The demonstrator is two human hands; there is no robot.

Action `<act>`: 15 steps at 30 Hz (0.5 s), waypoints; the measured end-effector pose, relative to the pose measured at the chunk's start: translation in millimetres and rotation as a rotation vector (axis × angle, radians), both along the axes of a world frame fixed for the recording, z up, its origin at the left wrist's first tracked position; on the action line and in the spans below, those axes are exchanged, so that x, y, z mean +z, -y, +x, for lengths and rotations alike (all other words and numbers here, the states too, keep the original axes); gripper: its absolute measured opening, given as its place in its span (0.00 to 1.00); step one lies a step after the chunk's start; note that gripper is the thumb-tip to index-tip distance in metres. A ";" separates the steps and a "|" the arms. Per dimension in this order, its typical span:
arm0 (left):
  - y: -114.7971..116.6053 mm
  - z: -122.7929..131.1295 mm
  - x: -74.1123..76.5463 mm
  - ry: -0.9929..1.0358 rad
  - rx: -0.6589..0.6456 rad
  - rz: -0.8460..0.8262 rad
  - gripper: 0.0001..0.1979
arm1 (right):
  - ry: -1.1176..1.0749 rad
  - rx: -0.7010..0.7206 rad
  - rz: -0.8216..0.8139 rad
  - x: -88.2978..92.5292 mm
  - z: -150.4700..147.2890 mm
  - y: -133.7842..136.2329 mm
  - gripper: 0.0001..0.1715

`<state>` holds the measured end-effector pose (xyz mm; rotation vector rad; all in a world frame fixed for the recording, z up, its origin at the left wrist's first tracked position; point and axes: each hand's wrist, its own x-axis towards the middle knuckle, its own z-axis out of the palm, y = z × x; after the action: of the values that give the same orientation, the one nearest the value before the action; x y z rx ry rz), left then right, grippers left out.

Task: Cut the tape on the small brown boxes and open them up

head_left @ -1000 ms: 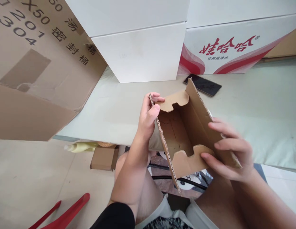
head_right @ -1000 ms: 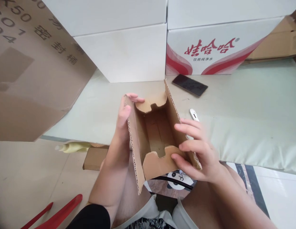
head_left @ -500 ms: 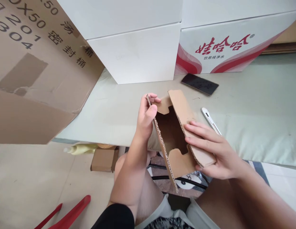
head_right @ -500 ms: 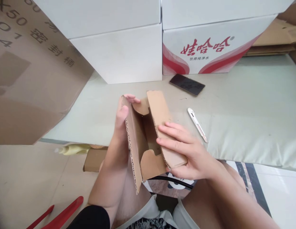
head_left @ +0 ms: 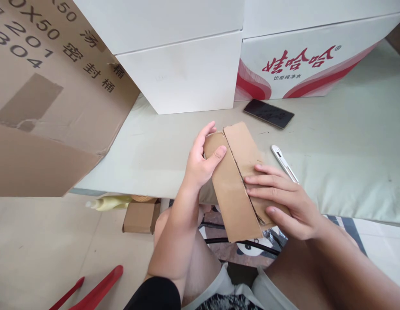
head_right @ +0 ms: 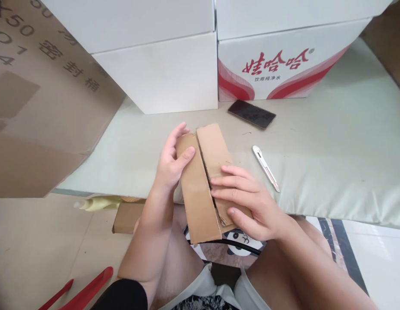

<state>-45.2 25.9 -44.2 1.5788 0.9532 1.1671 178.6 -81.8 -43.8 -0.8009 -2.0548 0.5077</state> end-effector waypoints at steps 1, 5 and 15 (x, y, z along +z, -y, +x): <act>-0.7 -0.8 -0.5 -0.013 -0.004 0.022 0.33 | -0.005 -0.002 -0.003 0.2 -0.3 0.0 0.22; -2.9 -4.4 -1.0 -0.123 -0.005 0.087 0.26 | -0.028 -0.007 -0.013 2.6 -2.0 -1.0 0.14; -6.4 -7.9 0.0 -0.135 -0.040 0.031 0.20 | -0.090 -0.028 -0.065 -13.8 3.5 3.1 0.25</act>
<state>-53.1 32.2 -44.3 1.7115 0.9893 1.0629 182.1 -85.0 -57.7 -0.8290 -1.9501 0.5868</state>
